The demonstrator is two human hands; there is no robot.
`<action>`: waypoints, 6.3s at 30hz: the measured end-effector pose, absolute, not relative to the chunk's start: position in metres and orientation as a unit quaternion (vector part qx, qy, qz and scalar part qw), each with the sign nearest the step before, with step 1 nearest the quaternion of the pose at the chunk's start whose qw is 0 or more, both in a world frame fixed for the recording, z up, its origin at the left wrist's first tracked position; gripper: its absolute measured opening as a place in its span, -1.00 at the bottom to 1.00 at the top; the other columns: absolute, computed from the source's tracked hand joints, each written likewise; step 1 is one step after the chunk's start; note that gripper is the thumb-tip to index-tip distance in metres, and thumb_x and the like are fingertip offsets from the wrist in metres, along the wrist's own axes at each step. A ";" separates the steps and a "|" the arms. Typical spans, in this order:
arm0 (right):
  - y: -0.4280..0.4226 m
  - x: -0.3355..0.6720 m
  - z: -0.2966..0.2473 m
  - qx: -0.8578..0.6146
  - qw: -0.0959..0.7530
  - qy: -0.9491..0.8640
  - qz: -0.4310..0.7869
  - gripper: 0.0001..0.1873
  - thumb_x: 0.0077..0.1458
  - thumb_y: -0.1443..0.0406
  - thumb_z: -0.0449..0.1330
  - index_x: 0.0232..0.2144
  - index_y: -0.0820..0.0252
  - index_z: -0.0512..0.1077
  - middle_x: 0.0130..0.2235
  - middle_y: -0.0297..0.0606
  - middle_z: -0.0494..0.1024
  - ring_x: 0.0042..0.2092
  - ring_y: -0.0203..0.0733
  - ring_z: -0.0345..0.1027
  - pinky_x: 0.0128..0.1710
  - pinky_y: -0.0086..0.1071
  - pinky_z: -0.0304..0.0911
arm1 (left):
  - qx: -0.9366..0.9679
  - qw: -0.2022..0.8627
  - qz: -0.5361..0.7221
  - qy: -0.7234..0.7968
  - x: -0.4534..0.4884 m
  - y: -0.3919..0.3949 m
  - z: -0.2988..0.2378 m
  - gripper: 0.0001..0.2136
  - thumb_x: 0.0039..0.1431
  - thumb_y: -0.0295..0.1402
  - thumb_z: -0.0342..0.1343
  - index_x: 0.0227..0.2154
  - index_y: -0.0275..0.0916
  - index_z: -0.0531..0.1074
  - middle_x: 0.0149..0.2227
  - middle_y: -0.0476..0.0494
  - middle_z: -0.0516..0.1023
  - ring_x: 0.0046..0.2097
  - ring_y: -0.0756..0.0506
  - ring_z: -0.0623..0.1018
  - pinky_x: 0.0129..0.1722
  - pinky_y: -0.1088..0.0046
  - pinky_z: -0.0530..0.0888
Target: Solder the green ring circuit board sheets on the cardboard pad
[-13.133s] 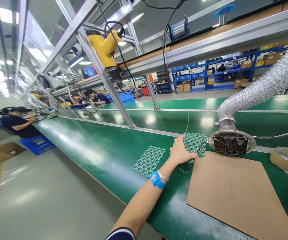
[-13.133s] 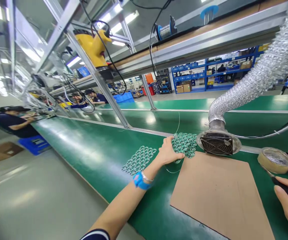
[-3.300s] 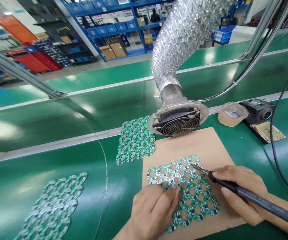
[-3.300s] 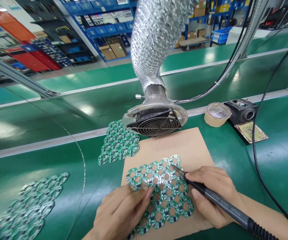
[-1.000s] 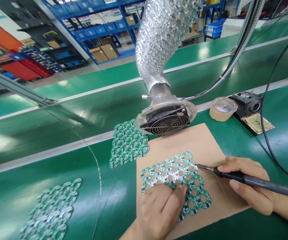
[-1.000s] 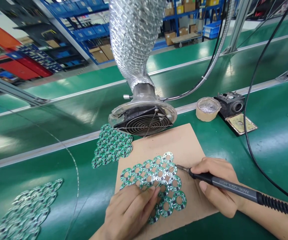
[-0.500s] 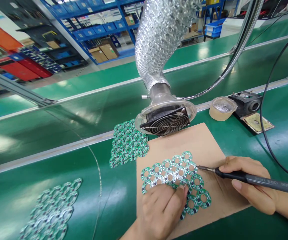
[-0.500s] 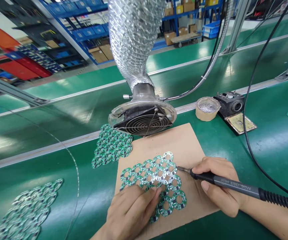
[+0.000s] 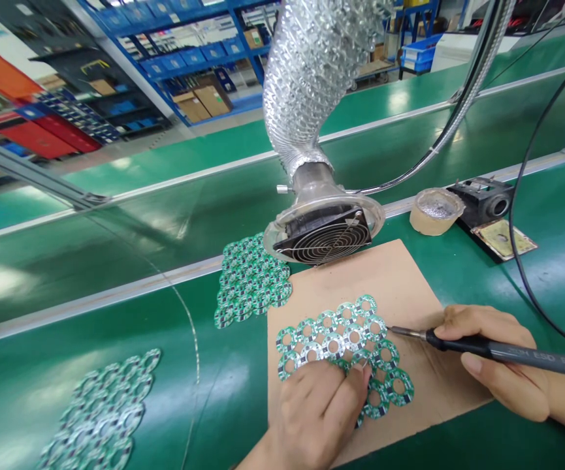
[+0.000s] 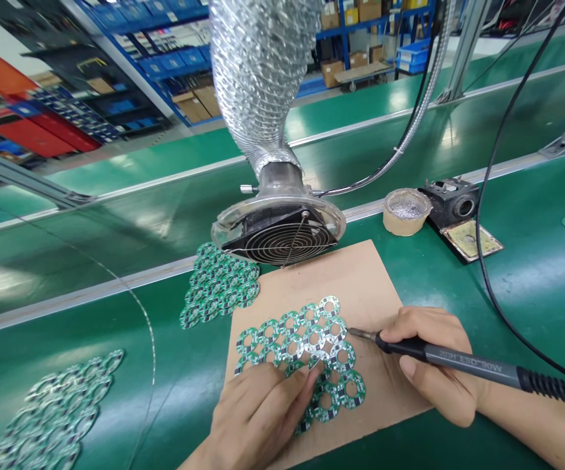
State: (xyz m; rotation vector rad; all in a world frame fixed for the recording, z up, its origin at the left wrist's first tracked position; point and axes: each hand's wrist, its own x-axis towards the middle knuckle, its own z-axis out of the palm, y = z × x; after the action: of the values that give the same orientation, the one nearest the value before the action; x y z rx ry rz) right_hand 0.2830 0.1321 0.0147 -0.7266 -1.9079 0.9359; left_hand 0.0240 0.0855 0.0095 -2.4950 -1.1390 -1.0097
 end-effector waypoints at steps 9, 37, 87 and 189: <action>0.132 0.283 0.013 -0.290 0.426 -0.772 0.372 -0.75 0.05 0.33 0.06 -0.18 0.13 0.39 -0.37 -0.21 0.54 -0.37 -0.12 0.45 -0.39 -0.29 0.34 | -0.864 0.090 -0.325 -0.375 0.023 0.084 0.008 -0.94 0.07 -0.55 0.14 -0.36 -0.33 0.43 -0.62 0.05 0.25 -0.55 0.02 0.23 -0.57 0.44 0.17; 0.133 0.273 0.020 -0.259 0.445 -0.773 0.371 -0.77 0.04 0.32 0.03 -0.24 0.20 0.39 -0.49 -0.22 0.48 -0.50 -0.17 0.37 -0.52 -0.33 0.24 | -0.877 0.079 -0.311 -0.358 0.027 0.080 0.011 -0.94 0.08 -0.57 0.15 -0.37 -0.35 0.42 -0.61 0.03 0.30 -0.52 0.03 0.22 -0.51 0.42 0.15; 0.120 0.281 0.025 -0.290 0.435 -0.771 0.364 -0.67 0.04 0.40 0.05 -0.10 0.16 0.36 -0.37 -0.19 0.48 -0.38 -0.11 0.40 -0.46 -0.28 0.28 | -0.797 -0.095 -0.361 -0.475 0.028 0.074 0.021 -0.95 0.17 -0.50 -0.01 -0.35 -0.25 0.32 -0.56 0.01 0.35 -0.52 0.03 0.34 -0.57 0.53 0.25; 0.119 0.298 0.011 -0.314 0.413 -0.743 0.423 -0.75 -0.04 0.43 0.09 -0.26 0.13 0.38 -0.50 -0.35 0.40 -0.52 -0.28 0.22 -0.54 -0.39 0.07 | -0.837 -0.056 -0.293 -0.458 0.059 0.068 0.011 -0.87 0.20 -0.49 -0.03 -0.46 -0.23 0.32 -0.57 0.01 0.36 -0.53 0.01 0.38 -0.58 0.49 0.26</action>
State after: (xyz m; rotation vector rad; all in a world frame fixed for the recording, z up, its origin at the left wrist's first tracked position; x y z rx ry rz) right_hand 0.2982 0.1190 0.0111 -0.7895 -1.8670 1.0646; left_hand 0.0591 0.0683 0.0115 -2.7286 -1.4926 -0.9550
